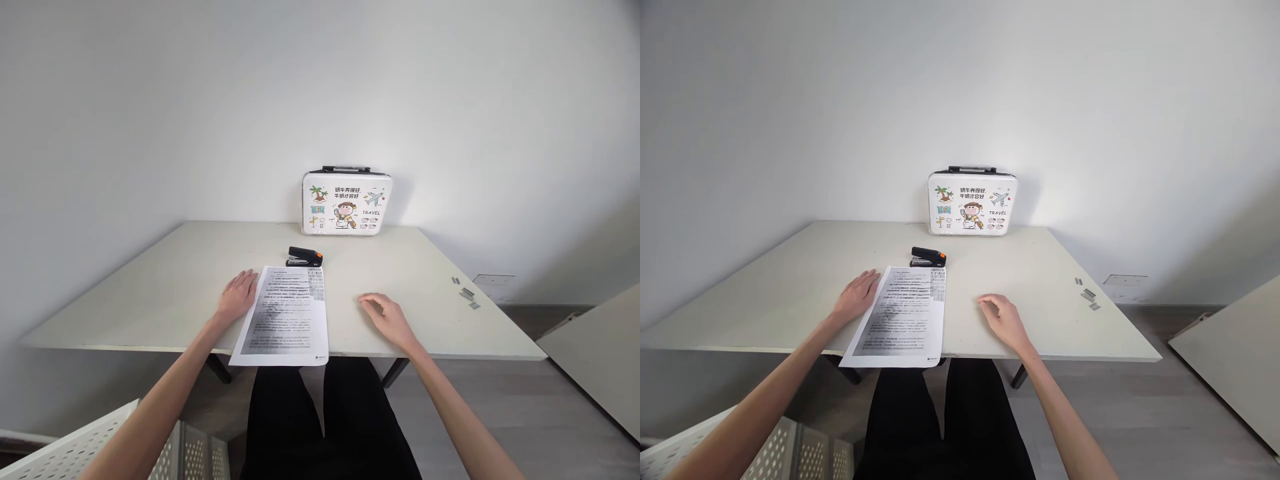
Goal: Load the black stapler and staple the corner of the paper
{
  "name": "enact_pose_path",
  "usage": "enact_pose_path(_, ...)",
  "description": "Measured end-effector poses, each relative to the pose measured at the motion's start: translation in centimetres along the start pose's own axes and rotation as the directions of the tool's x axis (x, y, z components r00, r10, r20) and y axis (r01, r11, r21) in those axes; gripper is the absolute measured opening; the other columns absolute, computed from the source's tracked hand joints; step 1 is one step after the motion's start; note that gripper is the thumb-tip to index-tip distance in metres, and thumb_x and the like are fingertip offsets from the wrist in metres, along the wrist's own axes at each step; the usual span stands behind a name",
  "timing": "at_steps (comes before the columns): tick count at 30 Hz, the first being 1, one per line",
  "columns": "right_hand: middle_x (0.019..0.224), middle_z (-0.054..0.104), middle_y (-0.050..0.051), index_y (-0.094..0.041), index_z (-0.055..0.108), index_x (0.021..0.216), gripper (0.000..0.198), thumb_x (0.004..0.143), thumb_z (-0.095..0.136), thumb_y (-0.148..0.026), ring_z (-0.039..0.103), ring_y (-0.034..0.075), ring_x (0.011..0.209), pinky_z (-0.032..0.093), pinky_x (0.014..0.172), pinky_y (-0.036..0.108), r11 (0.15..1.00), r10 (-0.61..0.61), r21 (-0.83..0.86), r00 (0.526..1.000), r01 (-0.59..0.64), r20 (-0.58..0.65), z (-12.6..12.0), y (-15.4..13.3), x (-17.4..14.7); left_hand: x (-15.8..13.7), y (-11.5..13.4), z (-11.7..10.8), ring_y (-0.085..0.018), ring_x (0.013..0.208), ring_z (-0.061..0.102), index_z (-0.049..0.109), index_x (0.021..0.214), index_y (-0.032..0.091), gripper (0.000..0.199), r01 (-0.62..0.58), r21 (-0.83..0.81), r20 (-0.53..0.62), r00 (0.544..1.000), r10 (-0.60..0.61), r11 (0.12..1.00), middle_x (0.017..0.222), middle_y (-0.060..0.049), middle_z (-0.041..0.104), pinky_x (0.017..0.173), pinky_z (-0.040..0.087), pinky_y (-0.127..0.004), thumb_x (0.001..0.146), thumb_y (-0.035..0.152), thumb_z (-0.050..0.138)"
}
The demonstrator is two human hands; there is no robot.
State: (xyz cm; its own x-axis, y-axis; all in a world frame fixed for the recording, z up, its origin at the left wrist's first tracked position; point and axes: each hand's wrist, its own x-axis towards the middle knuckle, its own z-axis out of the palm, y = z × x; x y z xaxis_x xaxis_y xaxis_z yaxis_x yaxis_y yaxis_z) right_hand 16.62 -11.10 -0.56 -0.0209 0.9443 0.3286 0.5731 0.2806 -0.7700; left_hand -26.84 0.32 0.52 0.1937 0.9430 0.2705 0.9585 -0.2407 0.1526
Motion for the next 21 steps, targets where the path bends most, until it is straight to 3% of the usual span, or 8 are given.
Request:
enact_pose_path(12,0.124,0.076,0.009,-0.028,0.076,0.107,0.036,0.101,0.05,-0.053,0.069,0.03,0.116,0.055,0.079,0.038,0.999,0.035,0.004,0.999,-0.035,0.002,-0.31,-0.65,-0.12,-0.01,-0.16,0.15,-0.025,0.156,0.039,0.057,0.15,0.02,0.054,0.009,0.011,0.0,1.0,-0.009,1.0,0.163,-0.007,0.05,0.13,0.027,-0.045,0.107,0.036,0.028)
enact_pose_path(21,0.128,0.075,0.008,-0.029,0.076,0.11,0.036,0.102,0.05,-0.053,0.068,0.029,0.118,0.053,0.083,0.037,0.998,0.058,0.009,0.998,-0.058,0.014,-0.18,-0.17,-0.27,-0.04,-0.17,0.31,-0.025,0.156,0.039,0.057,0.15,0.017,0.053,0.004,0.014,-0.009,1.0,-0.004,1.0,0.163,-0.009,0.05,0.13,0.027,-0.044,0.108,0.033,0.029)
